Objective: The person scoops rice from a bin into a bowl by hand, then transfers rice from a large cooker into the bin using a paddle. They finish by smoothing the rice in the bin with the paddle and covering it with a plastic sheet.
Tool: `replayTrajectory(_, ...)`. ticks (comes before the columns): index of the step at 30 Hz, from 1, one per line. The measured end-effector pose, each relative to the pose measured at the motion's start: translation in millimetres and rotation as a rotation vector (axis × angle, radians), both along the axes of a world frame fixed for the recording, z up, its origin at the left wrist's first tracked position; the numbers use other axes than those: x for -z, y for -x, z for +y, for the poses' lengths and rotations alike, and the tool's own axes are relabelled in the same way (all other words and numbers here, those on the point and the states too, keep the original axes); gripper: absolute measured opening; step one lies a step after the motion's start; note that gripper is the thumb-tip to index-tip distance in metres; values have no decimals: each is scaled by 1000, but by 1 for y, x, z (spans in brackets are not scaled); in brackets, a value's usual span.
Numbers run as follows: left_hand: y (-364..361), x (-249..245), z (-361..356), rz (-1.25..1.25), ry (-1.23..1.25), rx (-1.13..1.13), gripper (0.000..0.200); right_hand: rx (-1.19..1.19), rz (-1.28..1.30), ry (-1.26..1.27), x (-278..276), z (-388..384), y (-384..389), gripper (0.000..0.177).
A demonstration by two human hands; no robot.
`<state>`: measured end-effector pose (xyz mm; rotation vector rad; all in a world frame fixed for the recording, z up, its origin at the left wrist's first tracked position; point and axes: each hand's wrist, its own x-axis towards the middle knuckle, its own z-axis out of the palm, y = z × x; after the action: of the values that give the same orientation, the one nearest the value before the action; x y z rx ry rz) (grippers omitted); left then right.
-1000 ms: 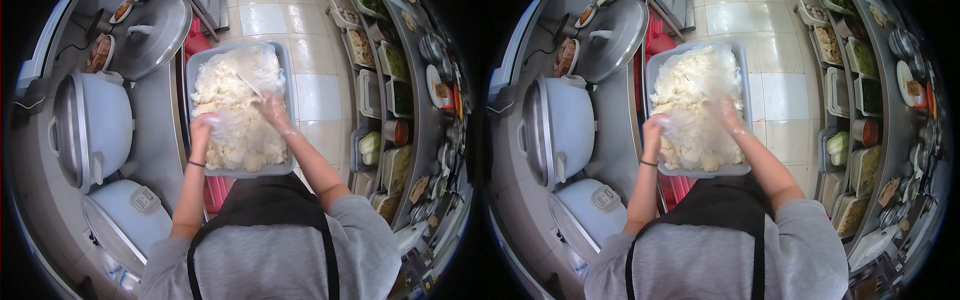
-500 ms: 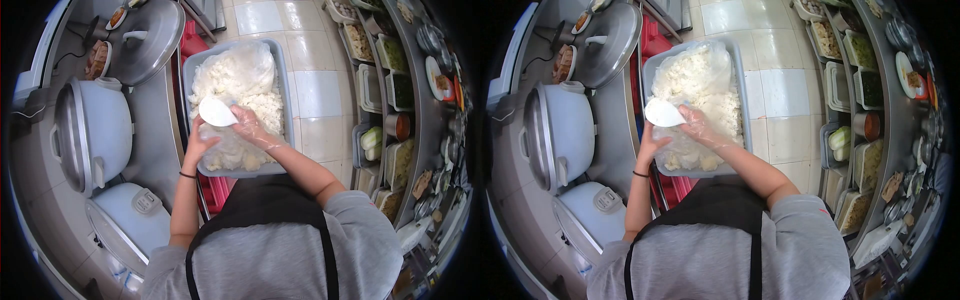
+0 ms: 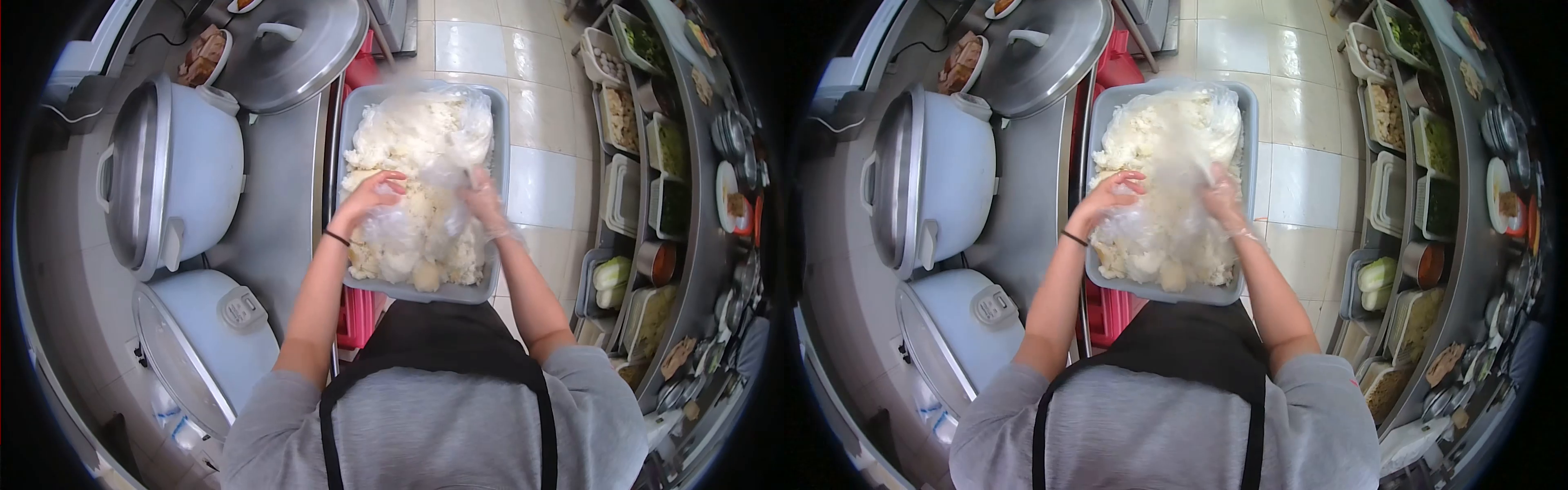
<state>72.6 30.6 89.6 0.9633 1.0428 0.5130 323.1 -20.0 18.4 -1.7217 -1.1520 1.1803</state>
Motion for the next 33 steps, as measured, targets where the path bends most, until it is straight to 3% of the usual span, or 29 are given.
replayTrajectory(2, 21, 1, 28, 889, -377, 532, 43, -124, -341, 84, -26, 18, -28, 71)
replayTrajectory(3, 21, 4, 38, 888, -372, 526, 43, -130, -343, 85, -38, 27, -35, 71)
replayTrajectory(5, 20, 11, 57, 1479, -772, 670, 36, -416, -494, 126, -51, 49, -43, 74)
replayTrajectory(7, 5, 20, 80, 1402, -1005, 709, 41, -525, -597, 240, -48, 82, -40, 80)
replayTrajectory(8, -1, 31, 93, 1401, -1001, 709, 41, -626, -698, 355, -44, 97, -38, 85)
replayTrajectory(10, -8, 55, 116, 1171, -1261, 820, 42, -669, -738, 274, 1, 118, -41, 81)
replayTrajectory(11, -5, 68, 128, 1169, -1258, 819, 42, -705, -777, 189, 10, 123, -40, 77)
replayTrajectory(13, 1, 88, 149, 1421, -1085, 805, 33, -685, -801, 188, 14, 126, -41, 67)
replayTrajectory(16, 6, 80, 170, 1587, -1175, 894, 21, -626, -812, 164, -8, 115, -45, 49)
replayTrajectory(17, 7, 77, 175, 1525, -1129, 655, 17, -586, -797, 141, -12, 107, -47, 40)
replayTrajectory(20, 13, 45, 176, 1342, -1246, 493, 18, -421, -753, 12, -19, 81, -55, 34)
replayTrajectory(21, 16, 44, 179, 1274, -1135, 396, 19, -420, -751, 12, -23, 75, -54, 34)
replayTrajectory(24, 13, -4, 153, 1167, -1196, 439, 17, -351, -717, 157, -50, 60, -48, 39)
replayTrajectory(27, 18, -18, 138, 1090, -1057, 298, 15, -303, -657, 78, -53, 53, -46, 35)
replayTrajectory(31, 29, -17, 140, 1040, -1109, 265, 16, -241, -637, -31, -48, 53, -44, 27)
replayTrajectory(33, 35, -25, 142, 851, -1178, -52, 15, -202, -585, -101, -44, 48, -40, 25)
